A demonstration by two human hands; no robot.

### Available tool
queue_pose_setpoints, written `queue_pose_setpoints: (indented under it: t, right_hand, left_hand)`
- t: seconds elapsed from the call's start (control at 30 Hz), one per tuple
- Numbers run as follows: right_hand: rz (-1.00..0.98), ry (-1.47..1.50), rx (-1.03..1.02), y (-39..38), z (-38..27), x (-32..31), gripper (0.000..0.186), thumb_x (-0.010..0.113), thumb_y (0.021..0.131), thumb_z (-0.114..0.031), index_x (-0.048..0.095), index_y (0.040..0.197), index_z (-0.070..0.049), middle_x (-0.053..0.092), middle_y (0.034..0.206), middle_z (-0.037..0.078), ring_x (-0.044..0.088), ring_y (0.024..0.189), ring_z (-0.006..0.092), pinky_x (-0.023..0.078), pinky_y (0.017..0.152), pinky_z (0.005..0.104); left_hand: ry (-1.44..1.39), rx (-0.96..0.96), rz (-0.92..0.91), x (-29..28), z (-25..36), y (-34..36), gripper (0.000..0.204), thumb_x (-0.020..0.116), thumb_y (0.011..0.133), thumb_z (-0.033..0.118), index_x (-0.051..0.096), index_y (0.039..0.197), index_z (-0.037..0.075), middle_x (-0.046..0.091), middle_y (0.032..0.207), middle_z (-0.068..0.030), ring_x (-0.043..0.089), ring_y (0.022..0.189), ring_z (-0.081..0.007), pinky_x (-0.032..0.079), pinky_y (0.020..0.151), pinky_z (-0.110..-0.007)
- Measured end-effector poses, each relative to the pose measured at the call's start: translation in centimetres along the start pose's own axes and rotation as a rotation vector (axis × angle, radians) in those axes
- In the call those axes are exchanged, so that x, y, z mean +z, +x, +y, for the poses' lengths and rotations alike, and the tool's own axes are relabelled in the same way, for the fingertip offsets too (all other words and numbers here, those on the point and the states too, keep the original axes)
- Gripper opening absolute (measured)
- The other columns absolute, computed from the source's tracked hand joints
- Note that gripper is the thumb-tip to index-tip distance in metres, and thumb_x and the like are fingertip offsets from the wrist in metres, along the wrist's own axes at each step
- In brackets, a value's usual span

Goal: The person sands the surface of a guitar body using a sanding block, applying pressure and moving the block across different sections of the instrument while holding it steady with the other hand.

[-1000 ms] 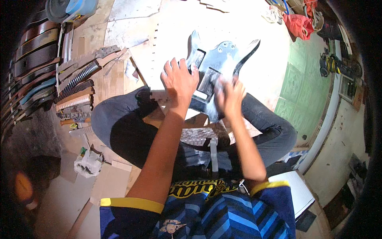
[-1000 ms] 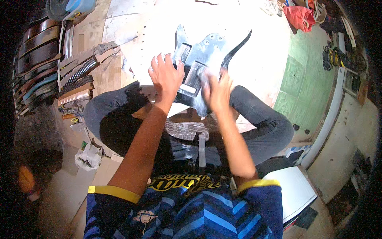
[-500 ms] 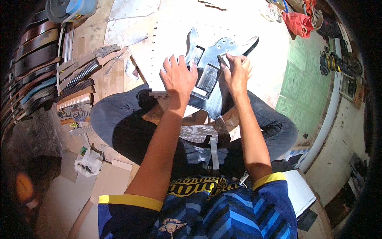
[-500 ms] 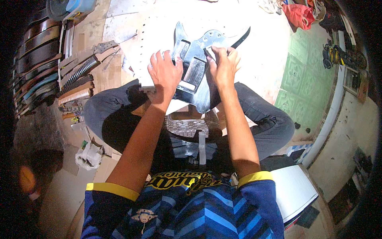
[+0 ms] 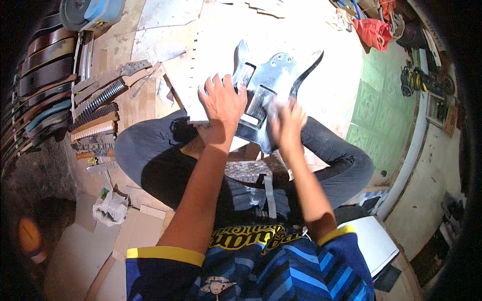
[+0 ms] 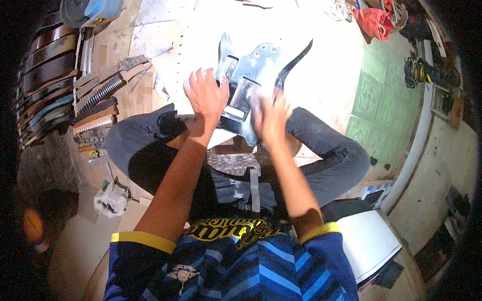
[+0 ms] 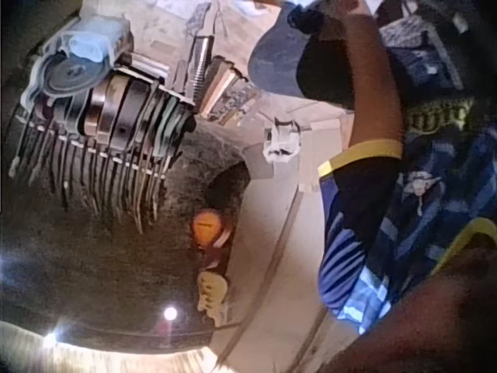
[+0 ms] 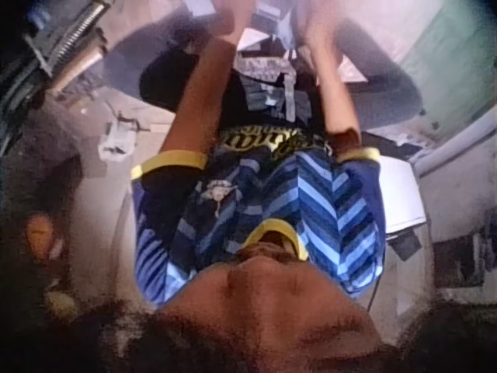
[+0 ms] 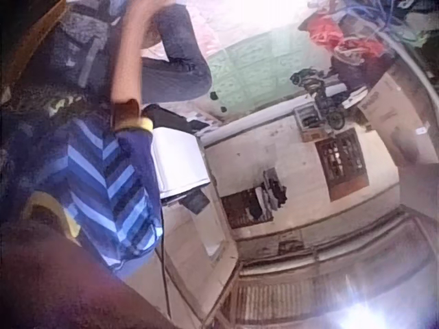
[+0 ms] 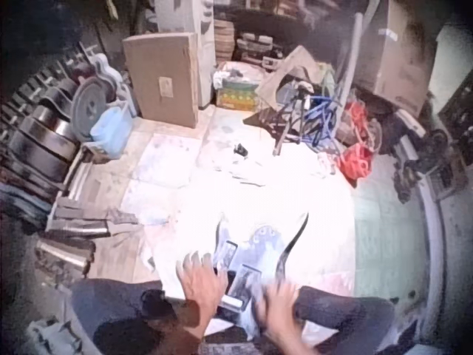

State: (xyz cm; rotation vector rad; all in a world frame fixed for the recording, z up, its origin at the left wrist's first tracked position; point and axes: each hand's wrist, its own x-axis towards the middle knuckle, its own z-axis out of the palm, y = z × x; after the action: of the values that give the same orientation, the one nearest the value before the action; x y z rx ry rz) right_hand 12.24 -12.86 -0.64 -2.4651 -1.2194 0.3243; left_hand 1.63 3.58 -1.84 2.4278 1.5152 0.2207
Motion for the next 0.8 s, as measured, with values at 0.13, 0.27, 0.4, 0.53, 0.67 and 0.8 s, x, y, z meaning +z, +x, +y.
queue_pose_setpoints:
  t: [0.13, 0.27, 0.4, 0.53, 0.67, 0.8]
  right_hand:
    - [-0.163, 0.075, -0.069, -8.5, -2.0, -1.6, 0.037, 0.079, 0.075, -0.009, 0.074, 0.11, -0.02, 0.053, 0.13, 0.023, 0.047, 0.125, 0.0409, 0.035, 0.101, 0.0551]
    - [0.061, 0.061, -0.027, 4.4, 0.6, -1.1, 0.037, 0.076, 0.08, -0.014, 0.07, 0.117, -0.014, 0.053, 0.131, 0.026, 0.05, 0.12, 0.0458, 0.04, 0.098, 0.0549]
    - [0.048, 0.084, -0.016, 3.2, 0.5, -0.8, 0.042, 0.075, 0.081, -0.015, 0.067, 0.123, -0.014, 0.052, 0.131, 0.028, 0.049, 0.122, 0.0457, 0.039, 0.099, 0.0571]
    - [-0.15, 0.094, -0.075, -8.9, -0.7, -0.7, 0.04, 0.078, 0.074, -0.008, 0.075, 0.111, -0.021, 0.053, 0.131, 0.021, 0.046, 0.127, 0.0411, 0.034, 0.102, 0.0559]
    - [0.002, 0.085, -0.018, 2.2, 0.5, -1.0, 0.04, 0.074, 0.084, -0.014, 0.069, 0.123, -0.019, 0.052, 0.133, 0.025, 0.047, 0.125, 0.0452, 0.037, 0.102, 0.0603]
    - [0.077, 0.07, -0.011, 5.1, 0.9, -0.7, 0.04, 0.073, 0.085, -0.012, 0.068, 0.124, -0.02, 0.052, 0.135, 0.027, 0.048, 0.124, 0.0476, 0.037, 0.102, 0.0602]
  left_hand:
    - [0.008, -0.004, -0.019, -0.4, 0.0, -0.1, 0.046, 0.066, 0.091, 0.037, 0.067, 0.124, 0.005, 0.061, 0.132, -0.0201, 0.05, 0.133, -0.0373, 0.035, 0.11, -0.061]
    - [0.03, 0.029, 0.001, -0.3, 0.7, -0.1, 0.045, 0.066, 0.091, 0.035, 0.067, 0.124, 0.005, 0.061, 0.131, -0.0205, 0.05, 0.132, -0.0378, 0.034, 0.111, -0.061]
    - [0.024, 0.028, 0.011, -0.1, 0.1, 0.1, 0.044, 0.065, 0.091, 0.035, 0.067, 0.123, 0.005, 0.062, 0.13, -0.0207, 0.05, 0.132, -0.0383, 0.032, 0.112, -0.061]
    - [0.019, 0.025, 0.016, 0.1, -0.1, 0.0, 0.043, 0.063, 0.093, 0.036, 0.067, 0.123, 0.005, 0.062, 0.13, -0.0211, 0.05, 0.131, -0.0387, 0.031, 0.113, -0.061]
    - [0.003, 0.033, 0.035, -0.3, 0.3, -0.1, 0.043, 0.064, 0.092, 0.036, 0.067, 0.123, 0.006, 0.061, 0.13, -0.0211, 0.05, 0.131, -0.0384, 0.031, 0.113, -0.061]
    - [-0.004, 0.028, 0.046, 0.1, 0.3, 0.0, 0.042, 0.064, 0.093, 0.036, 0.068, 0.123, 0.007, 0.061, 0.13, -0.0211, 0.05, 0.131, -0.0381, 0.032, 0.113, -0.06]
